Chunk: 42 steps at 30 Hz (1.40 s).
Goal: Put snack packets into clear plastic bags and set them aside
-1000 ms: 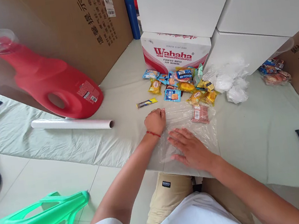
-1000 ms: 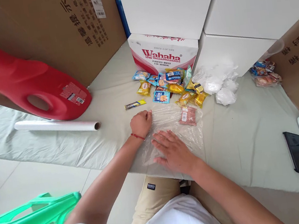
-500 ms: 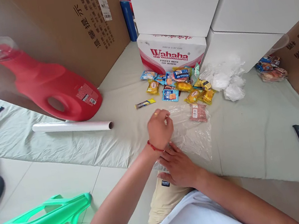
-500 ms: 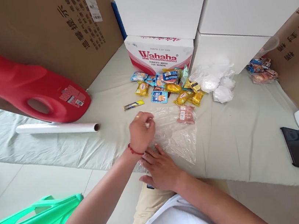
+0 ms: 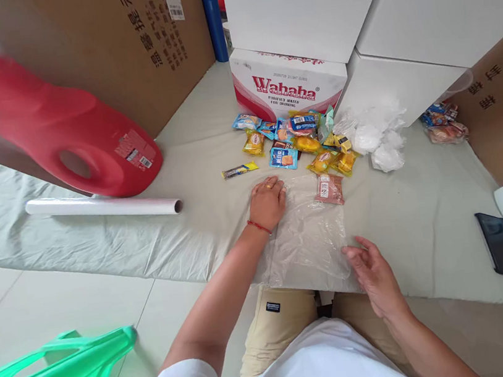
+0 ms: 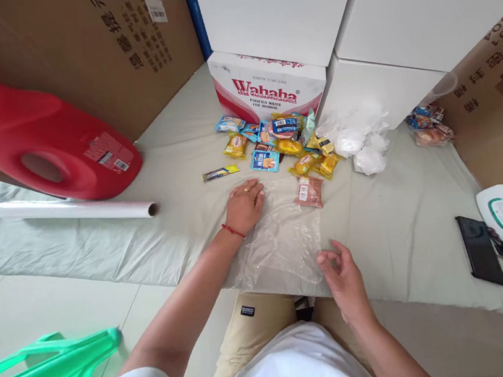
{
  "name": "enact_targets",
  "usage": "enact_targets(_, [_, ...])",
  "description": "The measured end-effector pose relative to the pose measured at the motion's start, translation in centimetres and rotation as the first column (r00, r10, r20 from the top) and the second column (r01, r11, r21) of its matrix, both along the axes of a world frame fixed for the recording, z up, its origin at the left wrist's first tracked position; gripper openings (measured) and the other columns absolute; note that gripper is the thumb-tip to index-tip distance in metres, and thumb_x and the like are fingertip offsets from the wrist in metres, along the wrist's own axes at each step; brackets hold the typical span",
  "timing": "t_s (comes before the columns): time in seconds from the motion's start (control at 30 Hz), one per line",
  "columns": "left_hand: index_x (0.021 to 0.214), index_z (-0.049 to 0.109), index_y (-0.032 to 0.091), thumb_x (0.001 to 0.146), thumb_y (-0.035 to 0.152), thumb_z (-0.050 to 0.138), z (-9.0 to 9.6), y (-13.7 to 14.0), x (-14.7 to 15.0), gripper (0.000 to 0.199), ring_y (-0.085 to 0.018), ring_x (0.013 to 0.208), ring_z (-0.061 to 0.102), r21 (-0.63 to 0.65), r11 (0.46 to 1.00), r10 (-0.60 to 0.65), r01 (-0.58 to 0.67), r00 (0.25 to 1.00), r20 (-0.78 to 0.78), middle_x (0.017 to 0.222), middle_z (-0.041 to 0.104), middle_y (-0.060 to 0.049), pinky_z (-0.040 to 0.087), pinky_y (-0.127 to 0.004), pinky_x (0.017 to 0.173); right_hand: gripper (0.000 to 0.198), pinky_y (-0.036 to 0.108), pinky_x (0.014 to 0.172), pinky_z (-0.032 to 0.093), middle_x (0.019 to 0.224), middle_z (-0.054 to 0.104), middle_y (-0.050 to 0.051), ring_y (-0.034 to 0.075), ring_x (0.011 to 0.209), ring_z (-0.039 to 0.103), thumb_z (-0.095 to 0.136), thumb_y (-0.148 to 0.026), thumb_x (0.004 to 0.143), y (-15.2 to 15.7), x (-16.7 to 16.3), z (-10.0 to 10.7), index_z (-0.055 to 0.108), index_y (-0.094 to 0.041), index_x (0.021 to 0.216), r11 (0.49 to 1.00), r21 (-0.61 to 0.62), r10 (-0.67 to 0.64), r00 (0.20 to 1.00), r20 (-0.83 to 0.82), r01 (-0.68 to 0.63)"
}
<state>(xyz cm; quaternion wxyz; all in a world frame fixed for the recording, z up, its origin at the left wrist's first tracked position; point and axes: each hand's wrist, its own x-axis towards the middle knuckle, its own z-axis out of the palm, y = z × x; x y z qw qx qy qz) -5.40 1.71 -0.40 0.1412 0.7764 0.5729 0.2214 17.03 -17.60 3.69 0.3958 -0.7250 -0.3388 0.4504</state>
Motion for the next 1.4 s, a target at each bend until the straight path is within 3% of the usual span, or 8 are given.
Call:
enact_targets(0.2, [0.131, 0.067, 0.018, 0.105, 0.032, 0.038, -0.2, 0.2, -0.2, 0.041, -0.026, 0.142, 0.051, 0.022, 1.0, -0.01, 0.011, 0.999, -0.045, 0.149, 0.06, -0.01, 0.037, -0.047, 0.12, 0.058, 0.022, 0.046, 0.024, 0.067, 0.062, -0.001, 0.008, 0.052, 0.04, 0.092, -0.058, 0.054, 0.5, -0.8, 1.3, 0.07, -0.018, 0.089, 0.988, -0.155, -0.018, 0.965, -0.262, -0.023])
enact_targets(0.43, [0.134, 0.065, 0.017, 0.107, 0.034, 0.032, 0.0, -0.6, 0.0, 0.047, -0.025, 0.144, 0.05, 0.025, 0.997, -0.066, 0.069, 0.992, -0.106, 0.15, 0.059, -0.011, 0.036, -0.048, 0.12, 0.046, 0.026, 0.058, 0.037, 0.065, 0.06, -0.001, 0.013, 0.061, 0.049, 0.083, -0.062, 0.067, -1.8, 3.6, 0.5, 0.065, -0.02, 0.077, 0.961, -0.154, 0.21, 0.969, -0.132, -0.229])
enact_targets(0.53, [0.143, 0.059, 0.019, 0.106, 0.035, 0.034, 0.0, -1.0, 0.1, 0.048, -0.025, 0.147, 0.045, 0.013, 0.995, -0.1, 0.103, 0.982, -0.157, 0.156, 0.054, -0.01, 0.031, -0.051, 0.123, 0.042, 0.029, 0.062, 0.04, 0.069, 0.061, 0.0, 0.016, 0.065, 0.053, 0.07, -0.063, 0.079, -1.4, 4.7, 0.5, 0.068, -0.021, 0.081, 0.937, -0.171, 0.325, 0.94, 0.099, -0.306])
enact_targets(0.67, [0.151, 0.051, 0.023, 0.105, 0.037, 0.033, 0.0, -1.2, 0.2, 0.051, -0.026, 0.151, 0.039, -0.003, 0.993, -0.119, 0.121, 0.97, -0.211, 0.162, 0.045, -0.008, 0.025, -0.056, 0.126, 0.04, 0.032, 0.067, 0.045, 0.091, 0.068, 0.004, 0.017, 0.065, 0.054, 0.057, -0.06, 0.091, 3.2, 4.2, 1.8, 0.069, -0.023, 0.097, 0.967, -0.019, 0.227, 0.833, 0.505, -0.252])
enact_targets(0.83, [0.154, 0.048, 0.026, 0.107, 0.039, 0.028, 0.2, -1.3, 0.2, 0.053, -0.025, 0.153, 0.037, -0.01, 0.992, -0.123, 0.124, 0.965, -0.232, 0.163, 0.043, -0.007, 0.023, -0.057, 0.126, 0.056, 0.036, 0.079, 0.05, 0.127, 0.062, 0.013, 0.023, 0.086, 0.063, 0.068, -0.058, 0.082, 12.2, 1.3, 0.9, 0.064, -0.022, 0.125, 0.943, 0.156, 0.095, 0.69, 0.718, -0.292])
enact_targets(0.97, [0.154, 0.047, 0.026, 0.107, 0.04, 0.025, 0.5, -1.1, 0.4, 0.054, -0.025, 0.153, 0.037, -0.037, 0.99, -0.14, 0.135, 0.963, -0.231, 0.163, 0.043, -0.008, 0.025, -0.059, 0.125, 0.026, 0.033, 0.077, 0.047, 0.101, 0.072, 0.006, 0.023, 0.089, 0.066, 0.058, -0.042, 0.09, 16.6, 1.5, -0.7, 0.073, -0.023, 0.097, 0.948, 0.149, 0.112, 0.732, 0.672, -0.282])
enact_targets(1.13, [0.155, 0.046, 0.025, 0.107, 0.04, 0.026, 0.7, 0.3, 0.5, 0.054, -0.025, 0.154, 0.035, -0.007, 0.974, -0.218, 0.224, 0.939, -0.267, 0.164, 0.041, -0.008, 0.022, -0.059, 0.126, 0.025, 0.028, 0.06, 0.04, 0.068, 0.066, 0.0, 0.016, 0.061, 0.056, 0.063, -0.043, 0.08, 18.5, 5.7, -1.7, 0.07, -0.019, 0.08, 0.972, 0.127, 0.117, 0.877, 0.466, -0.197])
enact_targets(1.4, [0.158, 0.04, 0.028, 0.107, 0.045, 0.022, 0.2, 1.3, -0.2, 0.057, -0.025, 0.155, 0.032, -0.046, 0.982, -0.189, 0.184, 0.936, -0.298, 0.168, 0.033, -0.004, 0.018, -0.064, 0.126, 0.018, 0.031, 0.069, 0.046, 0.082, 0.071, 0.004, 0.018, 0.069, 0.058, 0.06, -0.033, 0.077, 19.8, 8.3, -0.8, 0.071, -0.02, 0.083, 0.974, 0.18, 0.012, 0.827, 0.563, -0.136])
